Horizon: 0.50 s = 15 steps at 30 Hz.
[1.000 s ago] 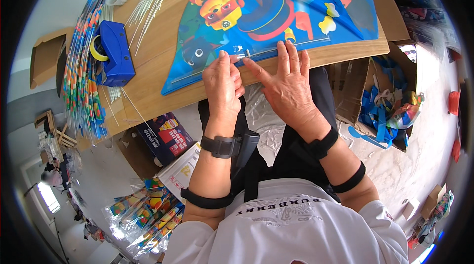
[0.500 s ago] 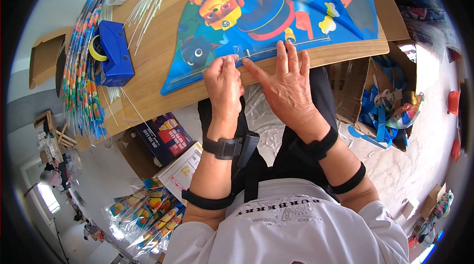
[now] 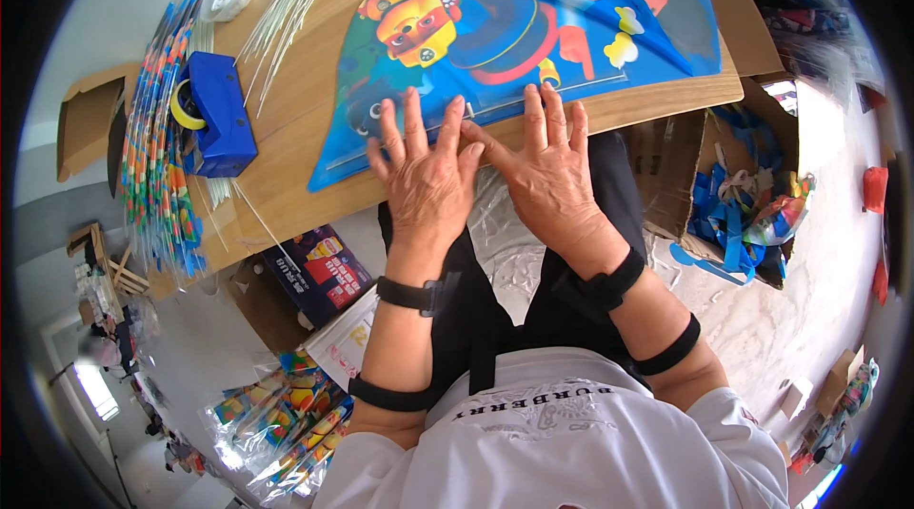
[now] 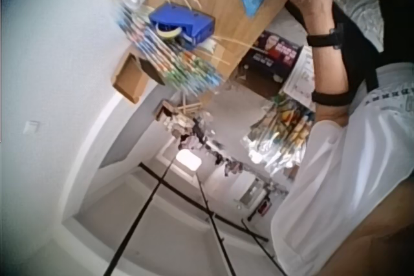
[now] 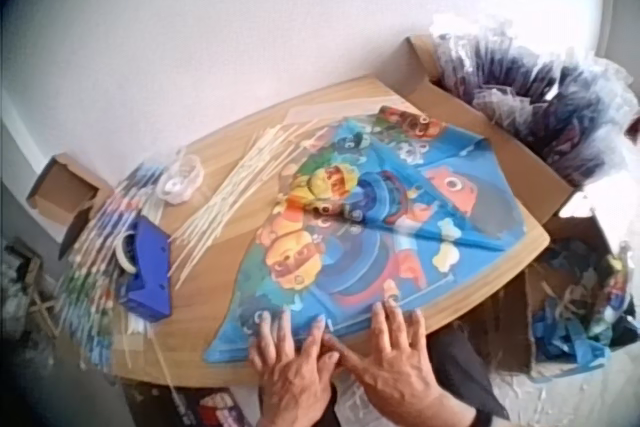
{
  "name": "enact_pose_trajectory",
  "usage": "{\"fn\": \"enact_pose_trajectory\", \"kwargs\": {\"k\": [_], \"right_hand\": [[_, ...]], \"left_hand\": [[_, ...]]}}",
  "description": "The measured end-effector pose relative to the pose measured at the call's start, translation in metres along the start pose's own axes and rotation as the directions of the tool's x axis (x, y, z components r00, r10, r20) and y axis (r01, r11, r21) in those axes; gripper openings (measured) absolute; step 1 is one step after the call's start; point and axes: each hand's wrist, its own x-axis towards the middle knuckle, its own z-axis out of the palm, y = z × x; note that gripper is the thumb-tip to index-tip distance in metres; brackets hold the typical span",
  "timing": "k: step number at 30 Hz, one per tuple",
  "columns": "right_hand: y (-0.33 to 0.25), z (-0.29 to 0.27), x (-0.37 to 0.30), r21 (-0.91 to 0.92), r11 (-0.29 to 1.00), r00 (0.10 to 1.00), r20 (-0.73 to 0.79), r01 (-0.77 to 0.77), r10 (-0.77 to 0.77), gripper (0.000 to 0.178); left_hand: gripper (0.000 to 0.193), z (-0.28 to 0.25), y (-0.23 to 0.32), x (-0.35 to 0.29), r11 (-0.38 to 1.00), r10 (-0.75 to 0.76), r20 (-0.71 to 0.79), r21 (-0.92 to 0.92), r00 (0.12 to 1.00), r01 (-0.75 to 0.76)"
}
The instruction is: Assemble a plastic kite by attaching support sticks and securing them with tape.
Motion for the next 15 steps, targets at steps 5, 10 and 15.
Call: {"fn": "enact_pose_trajectory", "kwargs": {"k": [5,10,15], "right_hand": [[0.008,-0.001,-0.005,0.054,0.996,0.997,0.020,0.072,-0.073,0.045],[0.028,-0.020,-0.005,0.184,0.982,0.990,0.120,0.047,-0.070,0.075],[0.068,-0.018,-0.015,0.060,0.996,0.997,0.031,-0.066,0.064,0.074]], "left_hand": [[0.063,0.002,-0.009,-0.004,0.999,-0.030,0.060,0.046,0.998,0.027],[0.067,-0.001,-0.033,-0.018,0.989,-0.122,0.071,0.089,0.990,0.116],[0.066,-0.005,-0.060,-0.033,0.984,-0.165,0.100,0.090,0.981,0.156]]}}
